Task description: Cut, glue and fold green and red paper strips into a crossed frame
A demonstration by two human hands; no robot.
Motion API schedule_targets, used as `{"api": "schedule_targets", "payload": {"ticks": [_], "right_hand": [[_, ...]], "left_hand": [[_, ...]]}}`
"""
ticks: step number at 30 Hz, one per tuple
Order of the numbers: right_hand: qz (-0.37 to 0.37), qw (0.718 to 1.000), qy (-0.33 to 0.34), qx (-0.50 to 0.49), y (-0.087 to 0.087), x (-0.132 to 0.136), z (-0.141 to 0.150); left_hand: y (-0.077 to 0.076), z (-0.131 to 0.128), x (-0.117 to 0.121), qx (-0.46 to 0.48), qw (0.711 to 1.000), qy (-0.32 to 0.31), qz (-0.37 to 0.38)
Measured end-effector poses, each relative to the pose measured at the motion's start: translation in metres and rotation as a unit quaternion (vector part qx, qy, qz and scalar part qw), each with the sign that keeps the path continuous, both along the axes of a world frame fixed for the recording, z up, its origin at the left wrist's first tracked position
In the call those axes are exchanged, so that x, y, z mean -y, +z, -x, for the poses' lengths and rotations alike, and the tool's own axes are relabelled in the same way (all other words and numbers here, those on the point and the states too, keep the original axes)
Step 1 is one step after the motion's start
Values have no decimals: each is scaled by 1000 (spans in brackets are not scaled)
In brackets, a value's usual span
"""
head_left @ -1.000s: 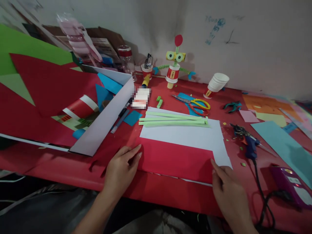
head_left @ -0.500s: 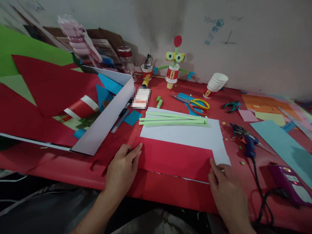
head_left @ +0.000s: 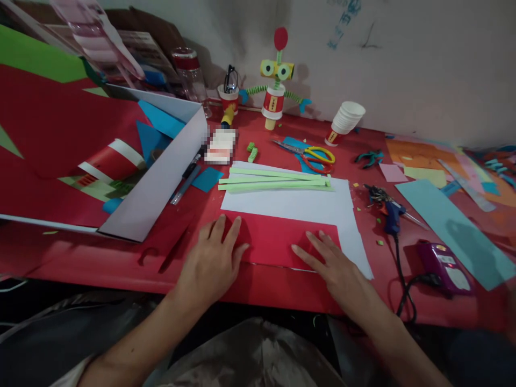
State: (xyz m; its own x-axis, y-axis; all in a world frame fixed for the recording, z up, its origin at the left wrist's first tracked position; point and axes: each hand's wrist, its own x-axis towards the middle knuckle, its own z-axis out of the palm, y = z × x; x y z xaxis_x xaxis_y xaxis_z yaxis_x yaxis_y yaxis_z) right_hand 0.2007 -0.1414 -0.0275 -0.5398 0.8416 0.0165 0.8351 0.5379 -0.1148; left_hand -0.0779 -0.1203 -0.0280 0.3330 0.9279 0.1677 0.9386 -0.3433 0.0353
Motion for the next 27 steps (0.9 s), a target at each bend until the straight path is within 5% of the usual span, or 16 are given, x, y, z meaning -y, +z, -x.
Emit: {"api": "schedule_targets", "payload": {"ticks": [5,13,23,27], "right_hand": [[5,1000,0,-12,7,7,23],[6,1000,3,-15,4,11,35],[37,998,47,6,4,12,-4],[30,999,13,6,7,23,-36]], "left_hand": [[-8,-15,11,44,998,40,-17],[-20,-15,11,82,996,21,-2],[-21,-11,13,80,996,22,13],[-21,-7,12,64,998,15,21]]}}
